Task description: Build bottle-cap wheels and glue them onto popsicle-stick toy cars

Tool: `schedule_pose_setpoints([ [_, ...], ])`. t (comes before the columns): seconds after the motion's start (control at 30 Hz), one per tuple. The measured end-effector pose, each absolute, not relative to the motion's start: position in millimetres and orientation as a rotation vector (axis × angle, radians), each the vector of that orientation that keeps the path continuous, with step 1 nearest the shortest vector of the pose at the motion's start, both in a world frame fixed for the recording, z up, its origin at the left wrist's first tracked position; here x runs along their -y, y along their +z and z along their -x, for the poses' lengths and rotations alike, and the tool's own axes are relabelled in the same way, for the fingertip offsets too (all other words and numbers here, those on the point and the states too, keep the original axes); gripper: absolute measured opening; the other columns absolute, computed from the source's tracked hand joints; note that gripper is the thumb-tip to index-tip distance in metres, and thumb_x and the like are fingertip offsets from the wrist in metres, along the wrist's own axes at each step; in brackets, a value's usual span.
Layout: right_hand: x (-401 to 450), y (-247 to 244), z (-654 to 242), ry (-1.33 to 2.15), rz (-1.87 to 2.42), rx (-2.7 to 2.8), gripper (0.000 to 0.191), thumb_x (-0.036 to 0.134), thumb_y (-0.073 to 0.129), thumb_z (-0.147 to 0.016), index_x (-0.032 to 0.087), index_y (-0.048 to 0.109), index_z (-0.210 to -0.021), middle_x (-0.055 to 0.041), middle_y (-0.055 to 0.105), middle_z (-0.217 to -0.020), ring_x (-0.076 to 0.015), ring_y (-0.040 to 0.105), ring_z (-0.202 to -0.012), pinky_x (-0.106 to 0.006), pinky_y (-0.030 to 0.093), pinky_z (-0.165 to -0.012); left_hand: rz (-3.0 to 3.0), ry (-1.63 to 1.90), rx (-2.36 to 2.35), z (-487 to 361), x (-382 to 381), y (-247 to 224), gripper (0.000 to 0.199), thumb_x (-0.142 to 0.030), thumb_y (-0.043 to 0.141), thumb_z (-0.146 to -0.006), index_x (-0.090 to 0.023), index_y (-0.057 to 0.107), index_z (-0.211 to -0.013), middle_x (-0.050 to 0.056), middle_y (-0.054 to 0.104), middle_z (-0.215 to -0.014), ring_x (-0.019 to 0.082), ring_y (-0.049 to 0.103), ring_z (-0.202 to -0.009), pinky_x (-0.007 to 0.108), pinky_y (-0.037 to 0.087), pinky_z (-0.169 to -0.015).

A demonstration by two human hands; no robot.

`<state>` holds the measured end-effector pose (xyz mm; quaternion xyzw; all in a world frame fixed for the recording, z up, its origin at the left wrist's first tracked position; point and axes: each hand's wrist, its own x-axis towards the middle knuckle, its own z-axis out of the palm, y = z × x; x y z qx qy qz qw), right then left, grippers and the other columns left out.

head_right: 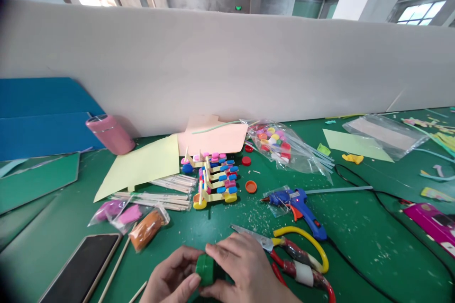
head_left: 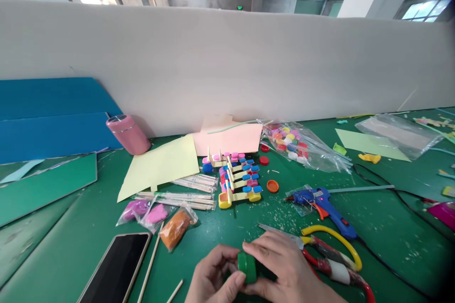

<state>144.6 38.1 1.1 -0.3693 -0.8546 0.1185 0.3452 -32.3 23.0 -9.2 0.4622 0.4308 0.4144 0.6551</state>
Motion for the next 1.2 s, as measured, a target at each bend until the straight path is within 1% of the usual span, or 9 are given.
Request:
schedule_pose_setpoints([
  [0.1, -37.0, 6.9, -144.3, 0.405, 0.977, 2.230, 0.038, 0.046, 0.056, -0.078, 0.018, 0.059, -0.104, -0.0045, 0.068, -0.083, -0.0177, 0.062, -0.073, -0.033, 0.048, -0.078, -1.104, 0.966, -1.022, 31.5, -21.9, -7.3, 0.022, -0.032, 0.067, -0.068, -0.015, 0.063, -0.080, 0.003, 0.061, -0.070, 0.014, 0.054, -0.063, 0.024, 0.045, -0.060],
  [0.23, -34.8, 8.6, -149.5, 0.533, 0.991, 2.177, 0.057, 0.050, 0.058, -0.075, 0.018, 0.047, -0.121, -0.0084, 0.063, -0.103, -0.0223, 0.058, -0.092, -0.036, 0.045, -0.084, -1.171, 1.092, -1.194, 33.7, -22.1, -9.5, 0.023, -0.030, 0.067, -0.067, -0.016, 0.061, -0.084, 0.003, 0.060, -0.076, 0.016, 0.057, -0.071, 0.026, 0.048, -0.066],
  [0.3, -35.8, 10.5, -156.2, 0.598, 1.032, 2.100, 0.046, 0.040, 0.052, -0.082, 0.019, 0.044, -0.123, -0.0080, 0.061, -0.106, -0.0202, 0.056, -0.095, -0.033, 0.046, -0.082, -1.255, 1.174, -1.316, 37.3, -24.8, -12.9, 0.026, -0.029, 0.065, -0.068, -0.016, 0.059, -0.090, 0.005, 0.061, -0.081, 0.018, 0.058, -0.076, 0.027, 0.048, -0.068],
  [0.4, -47.8, 18.8, -170.2, 0.566, 1.192, 2.016, 0.027, 0.028, 0.041, -0.089, 0.021, 0.052, -0.113, -0.0072, 0.060, -0.106, -0.0170, 0.057, -0.095, -0.028, 0.048, -0.080, -1.468, 1.225, -1.466, 42.5, -30.9, -18.1, 0.029, -0.029, 0.059, -0.073, -0.016, 0.056, -0.099, 0.007, 0.062, -0.087, 0.019, 0.058, -0.080, 0.029, 0.049, -0.071],
  [0.5, -79.9, 29.3, -184.6, 0.288, 1.468, 2.126, 0.028, 0.026, 0.037, -0.091, 0.018, 0.052, -0.113, -0.0073, 0.060, -0.106, -0.0175, 0.055, -0.100, -0.029, 0.046, -0.084, -1.652, 1.157, -1.569, 44.4, -35.5, -21.5, 0.030, -0.031, 0.054, -0.077, -0.016, 0.056, -0.102, 0.006, 0.061, -0.081, 0.018, 0.058, -0.072, 0.030, 0.049, -0.066],
  [0.63, -146.8, 28.4, -191.8, 0.198, 1.670, 2.183, 0.027, 0.022, 0.040, -0.091, 0.014, 0.052, -0.113, -0.0087, 0.061, -0.100, -0.0199, 0.057, -0.094, -0.036, 0.047, -0.080, -1.789, 1.131, -1.570, 44.2, -36.4, -25.5, 0.028, -0.030, 0.052, -0.079, -0.014, 0.055, -0.103, 0.005, 0.060, -0.077, 0.017, 0.057, -0.067, 0.029, 0.048, -0.064],
  [0.77, -200.8, 11.5, -181.6, 0.149, 1.794, 2.283, 0.025, 0.028, 0.049, -0.088, 0.017, 0.052, -0.110, -0.0067, 0.055, -0.112, -0.0183, 0.057, -0.092, -0.038, 0.048, -0.077, -1.868, 1.162, -1.550, 43.9, -35.1, -30.4, 0.027, -0.027, 0.052, -0.080, -0.013, 0.054, -0.103, 0.005, 0.058, -0.076, 0.016, 0.057, -0.069, 0.029, 0.048, -0.065],
  [1.0, -238.1, -1.2, -176.0, 0.085, 1.871, 2.351, 0.026, 0.028, 0.050, -0.087, 0.018, 0.052, -0.111, -0.0067, 0.054, -0.113, -0.0183, 0.057, -0.092, -0.038, 0.048, -0.077, -1.866, 1.175, -1.549, 43.6, -36.0, -32.6, 0.026, -0.027, 0.052, -0.080, -0.012, 0.055, -0.101, 0.005, 0.058, -0.073, 0.016, 0.057, -0.068, 0.028, 0.048, -0.063],
  [1.2, -259.5, -0.3, -172.0, 0.059, 1.722, 2.430, 0.025, 0.028, 0.049, -0.088, 0.018, 0.052, -0.111, -0.0068, 0.054, -0.114, -0.0183, 0.057, -0.093, -0.038, 0.048, -0.078, -1.851, 1.166, -1.555, 44.4, -35.7, -33.2, 0.027, -0.028, 0.052, -0.080, -0.012, 0.056, -0.101, 0.005, 0.060, -0.074, 0.016, 0.058, -0.067, 0.027, 0.048, -0.063],
])
